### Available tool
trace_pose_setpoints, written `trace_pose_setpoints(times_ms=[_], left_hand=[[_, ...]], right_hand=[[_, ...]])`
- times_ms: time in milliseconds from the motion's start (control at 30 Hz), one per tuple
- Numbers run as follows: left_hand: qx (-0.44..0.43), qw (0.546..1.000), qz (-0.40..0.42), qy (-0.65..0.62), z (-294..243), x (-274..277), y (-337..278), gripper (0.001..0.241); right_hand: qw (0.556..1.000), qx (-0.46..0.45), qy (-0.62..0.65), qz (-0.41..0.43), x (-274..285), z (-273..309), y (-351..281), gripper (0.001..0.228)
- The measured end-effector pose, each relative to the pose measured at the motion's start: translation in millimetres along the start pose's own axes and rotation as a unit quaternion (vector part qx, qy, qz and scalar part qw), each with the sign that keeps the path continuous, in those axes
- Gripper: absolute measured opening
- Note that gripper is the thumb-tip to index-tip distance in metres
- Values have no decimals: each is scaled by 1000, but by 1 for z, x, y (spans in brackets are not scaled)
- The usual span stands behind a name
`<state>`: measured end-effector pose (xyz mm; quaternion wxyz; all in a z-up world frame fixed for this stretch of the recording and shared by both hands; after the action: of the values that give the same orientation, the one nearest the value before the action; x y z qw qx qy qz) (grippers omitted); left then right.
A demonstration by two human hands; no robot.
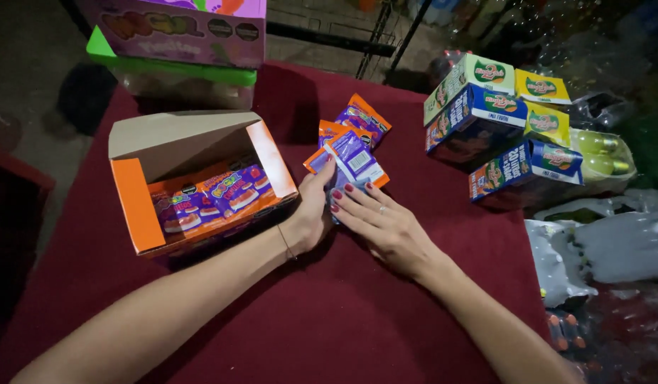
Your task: A person is neatly arranging individual snack packets into a cardboard display box on a table.
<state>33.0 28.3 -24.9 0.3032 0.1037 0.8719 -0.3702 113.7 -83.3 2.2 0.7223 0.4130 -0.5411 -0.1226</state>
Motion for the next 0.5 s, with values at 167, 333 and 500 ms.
trace_pose_setpoints(times_ms=[167,333,500], left_hand=[[6,999,11,-48,-7,-5,-7,34],[10,997,2,-77,2,0,9,39],[21,999,-14,-28,14,10,15,42]], right_hand=[[1000,3,-26,-7,4,-17,2,34],[999,-5,-32,-9,5,-35,-6,44],[991,-49,-100,-69,21,-68,-15,42]])
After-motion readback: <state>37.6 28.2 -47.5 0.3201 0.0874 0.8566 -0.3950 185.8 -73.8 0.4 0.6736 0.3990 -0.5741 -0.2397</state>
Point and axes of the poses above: each hand's wrist, its own y-axis towards the middle knuckle, its own x-axis out of the back of the hand, z = x × y, the point moved 4 cm from there along y, towards the middle knuckle, and after that the axes turned 11 degrees about -z, right-handed, at the moved point
